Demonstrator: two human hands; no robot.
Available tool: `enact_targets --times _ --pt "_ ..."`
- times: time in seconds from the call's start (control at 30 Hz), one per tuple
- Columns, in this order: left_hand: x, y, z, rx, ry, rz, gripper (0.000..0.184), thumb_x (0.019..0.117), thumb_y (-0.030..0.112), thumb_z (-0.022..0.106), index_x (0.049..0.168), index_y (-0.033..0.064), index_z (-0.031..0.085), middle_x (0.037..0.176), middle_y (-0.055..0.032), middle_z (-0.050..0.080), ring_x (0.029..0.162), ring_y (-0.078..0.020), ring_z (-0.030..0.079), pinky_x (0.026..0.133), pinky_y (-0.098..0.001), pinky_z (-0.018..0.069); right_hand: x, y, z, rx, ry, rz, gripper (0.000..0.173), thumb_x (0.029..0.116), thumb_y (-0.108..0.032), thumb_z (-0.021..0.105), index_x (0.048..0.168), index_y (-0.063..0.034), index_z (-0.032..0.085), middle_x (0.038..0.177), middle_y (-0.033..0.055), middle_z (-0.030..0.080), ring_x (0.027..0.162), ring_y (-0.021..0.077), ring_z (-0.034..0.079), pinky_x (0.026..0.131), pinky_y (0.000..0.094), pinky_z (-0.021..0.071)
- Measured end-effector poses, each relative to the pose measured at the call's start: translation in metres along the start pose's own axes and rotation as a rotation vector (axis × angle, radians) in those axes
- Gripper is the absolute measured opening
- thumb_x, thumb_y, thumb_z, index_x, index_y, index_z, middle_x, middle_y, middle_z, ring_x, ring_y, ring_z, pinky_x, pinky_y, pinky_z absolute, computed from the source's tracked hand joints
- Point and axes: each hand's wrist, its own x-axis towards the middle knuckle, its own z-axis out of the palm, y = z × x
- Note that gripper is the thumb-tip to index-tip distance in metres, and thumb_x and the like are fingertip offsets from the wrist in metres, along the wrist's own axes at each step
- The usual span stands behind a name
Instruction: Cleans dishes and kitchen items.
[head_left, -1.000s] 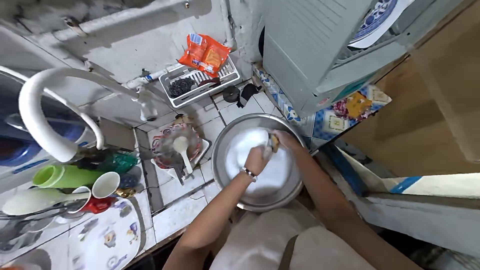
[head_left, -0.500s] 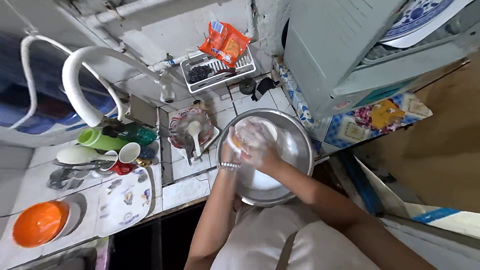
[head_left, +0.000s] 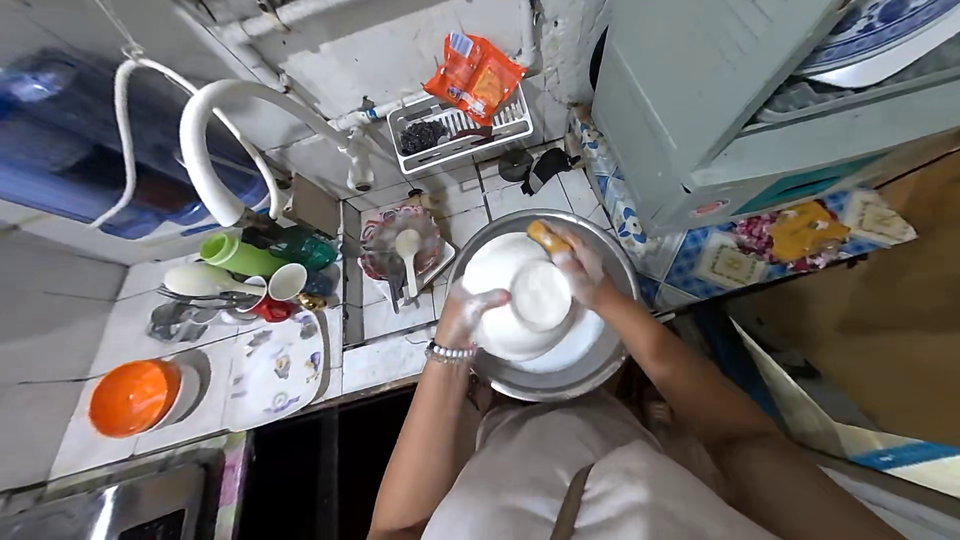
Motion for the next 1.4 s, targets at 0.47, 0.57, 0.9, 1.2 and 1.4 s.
enact_targets --times 0.47,0.57,0.9,1.2,1.4 --pt "-0.003 -0.002 0.017 0.309 0.15 -0.051 0.057 0.0643 -0.004 0.086 0.115 -0.0062 0.061 0.095 -0.0113 0.069 0.083 -0.0121 0.069 0.075 -0.0301 0.0599 0.036 -0.004 0.006 0.072 -0.22 0.181 0.034 0.1086 -0.01 0.045 0.135 0.0063 0.059 0.136 0.0238 0.062 0.124 0.0311 0.061 0.108 0.0455 0.0466" --pt "-0.001 0.0 0.017 -0.023 0.253 0.046 0.025 0.0886 -0.006 0.062 0.113 -0.0048 0.057 0.082 -0.007 0.068 0.071 -0.0105 0.068 0.065 -0.0284 0.06 0.008 0.002 0.01 0.194 0.1 0.333 0.041 0.1095 -0.01 0.035 0.14 0.0107 0.052 0.139 0.028 0.058 0.129 0.0303 0.057 0.111 0.0436 0.0431" --pt "0.027 -0.04 0.038 -0.261 0.297 0.155 0.043 0.1135 0.028 0.027 0.126 0.0005 0.058 0.101 -0.0074 0.068 0.09 -0.0099 0.066 0.081 -0.0287 0.0568 -0.028 -0.026 0.072 -0.256 0.169 -0.289 0.026 0.0956 -0.014 0.064 0.114 -0.0001 0.075 0.139 0.022 0.063 0.138 0.0481 0.05 0.115 0.0618 0.0382" --pt "0.016 -0.034 0.046 -0.249 0.36 0.069 0.046 0.1136 0.032 0.029 0.134 -0.0001 0.055 0.115 -0.0119 0.067 0.101 -0.0137 0.067 0.088 -0.034 0.0575 0.032 -0.009 0.01 -0.165 -0.043 0.234 0.041 0.1064 -0.019 0.053 0.144 -0.0035 0.058 0.134 0.0242 0.064 0.124 0.0399 0.062 0.107 0.0587 0.0457" --pt "0.024 -0.036 0.033 -0.165 0.405 0.185 0.045 0.113 0.033 0.032 0.121 0.0013 0.063 0.102 -0.0082 0.071 0.095 -0.013 0.07 0.085 -0.0346 0.0595 0.004 -0.003 0.039 -0.103 0.22 -0.148 0.033 0.0901 -0.004 0.069 0.122 0.0056 0.072 0.136 0.0227 0.065 0.131 0.0376 0.059 0.113 0.0523 0.0438"
